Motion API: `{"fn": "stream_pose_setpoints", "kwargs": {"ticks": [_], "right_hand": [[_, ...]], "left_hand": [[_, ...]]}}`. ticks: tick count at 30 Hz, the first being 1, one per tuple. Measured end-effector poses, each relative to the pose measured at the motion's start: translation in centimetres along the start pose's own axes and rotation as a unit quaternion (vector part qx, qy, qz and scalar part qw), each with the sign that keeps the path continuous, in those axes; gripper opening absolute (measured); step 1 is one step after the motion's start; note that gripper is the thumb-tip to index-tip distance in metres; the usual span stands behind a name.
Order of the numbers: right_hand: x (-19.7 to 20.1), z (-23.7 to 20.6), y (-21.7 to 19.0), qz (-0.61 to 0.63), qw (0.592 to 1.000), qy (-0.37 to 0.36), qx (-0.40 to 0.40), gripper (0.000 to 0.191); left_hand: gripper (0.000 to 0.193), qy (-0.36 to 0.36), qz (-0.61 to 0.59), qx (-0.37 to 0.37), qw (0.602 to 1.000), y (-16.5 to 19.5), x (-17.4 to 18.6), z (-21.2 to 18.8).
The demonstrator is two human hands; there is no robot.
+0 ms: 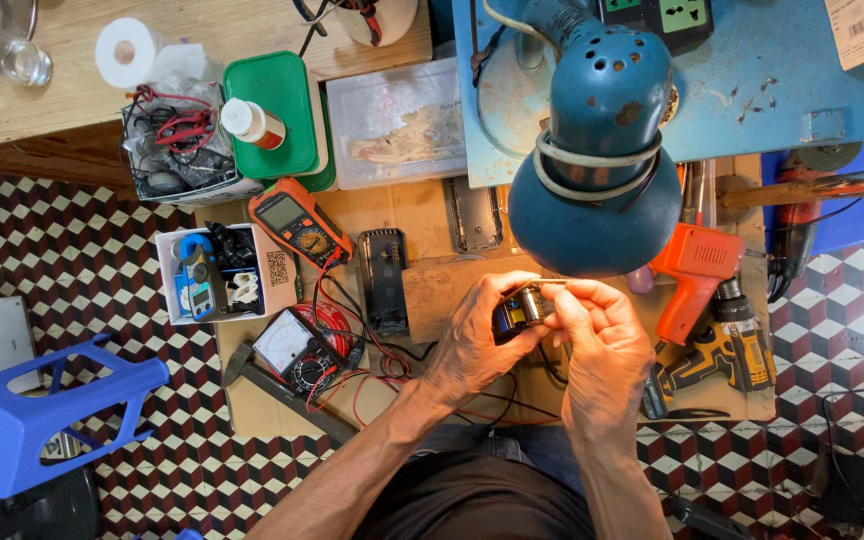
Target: The person uses a heat gun and soldering iron to work on a green circuit board, applying heat and solder to specific points. They handle the board, a spool of solder, and a small white wire, then place the board on the workbench.
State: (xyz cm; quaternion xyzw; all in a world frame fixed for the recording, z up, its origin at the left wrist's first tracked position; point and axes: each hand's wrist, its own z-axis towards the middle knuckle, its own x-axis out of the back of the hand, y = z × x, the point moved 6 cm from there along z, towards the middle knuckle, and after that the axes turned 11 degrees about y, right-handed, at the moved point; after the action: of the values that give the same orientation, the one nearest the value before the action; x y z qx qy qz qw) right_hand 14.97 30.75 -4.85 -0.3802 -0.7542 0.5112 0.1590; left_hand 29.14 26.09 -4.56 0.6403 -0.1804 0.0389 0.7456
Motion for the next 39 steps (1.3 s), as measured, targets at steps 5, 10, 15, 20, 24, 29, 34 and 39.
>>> {"fn": "stream_pose_setpoints", "kwargs": {"ticks": [5,10,15,20,24,29,34,39], "right_hand": [[0.0,-0.5,-0.1,0.007,1.0,0.01,-0.02,0.02],[-0.3,-0.6,-0.1,0.01,1.0,0.008,-0.013,0.021],[-0.3,-0.5,0.1,0.023,1.0,0.007,-0.019,0.022],[-0.1,-0.8,0.7,0.054,0.997,0.03,-0.042,0.021],[0.5,-0.5,1.1,0.079,0.992,0.037,-0.088,0.019],[0.6,0.0,1.2,0.105,0.989,0.021,-0.103,0.017],[0.7,-0.4,1.2,0.095,0.99,0.043,-0.093,0.016],[0.7,-0.5,1.2,0.082,0.992,0.048,-0.081,0.018]], "left_hand": [[0.055,0.005,-0.001,0.004,1.0,0.2,0.1,-0.1],[0.056,-0.002,0.004,0.022,1.0,0.2,0.3,0.0],[0.058,-0.001,0.01,-0.01,1.0,0.8,0.3,0.0],[0.058,0.009,0.019,-0.008,1.0,1.0,0.2,0.1],[0.056,0.001,0.026,-0.015,1.0,1.2,0.1,0.0],[0.051,0.004,0.011,0.003,1.0,1.5,0.3,-0.1],[0.043,0.006,-0.003,0.025,1.0,1.4,0.6,0.0],[0.043,0.006,-0.01,0.019,1.0,1.4,0.6,0.0]]}}
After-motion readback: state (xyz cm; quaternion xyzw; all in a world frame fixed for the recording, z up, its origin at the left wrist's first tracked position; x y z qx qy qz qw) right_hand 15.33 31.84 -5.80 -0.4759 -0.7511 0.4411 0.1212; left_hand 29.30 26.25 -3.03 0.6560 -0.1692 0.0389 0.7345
